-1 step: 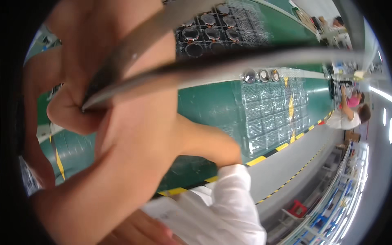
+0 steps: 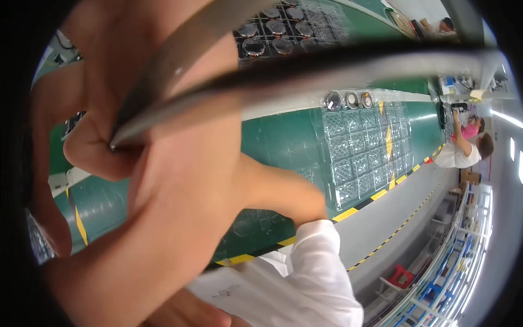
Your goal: The person takes smartwatch housings from a tray, adjusts internal wires and battery connections using tweezers, and places the assembled components into trays.
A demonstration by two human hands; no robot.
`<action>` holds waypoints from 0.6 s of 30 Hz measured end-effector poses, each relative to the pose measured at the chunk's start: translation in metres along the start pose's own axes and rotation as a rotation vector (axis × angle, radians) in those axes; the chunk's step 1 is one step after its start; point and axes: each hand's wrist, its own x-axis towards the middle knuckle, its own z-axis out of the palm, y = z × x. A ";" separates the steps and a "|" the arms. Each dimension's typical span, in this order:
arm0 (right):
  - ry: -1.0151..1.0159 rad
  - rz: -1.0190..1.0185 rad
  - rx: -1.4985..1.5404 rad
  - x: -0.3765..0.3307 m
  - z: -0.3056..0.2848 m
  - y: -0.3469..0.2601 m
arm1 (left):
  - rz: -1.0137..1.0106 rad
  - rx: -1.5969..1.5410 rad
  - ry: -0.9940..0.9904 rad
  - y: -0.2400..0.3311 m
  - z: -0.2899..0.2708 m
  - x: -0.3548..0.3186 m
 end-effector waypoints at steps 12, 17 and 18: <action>-0.142 0.164 -0.097 -0.015 0.026 0.039 | 0.096 -0.376 -0.319 -0.080 -0.060 -0.047; -0.212 0.200 -0.081 -0.027 0.041 0.046 | 0.147 -0.455 -0.431 -0.100 -0.066 -0.074; -0.224 0.207 -0.072 -0.028 0.043 0.044 | 0.153 -0.467 -0.452 -0.099 -0.064 -0.079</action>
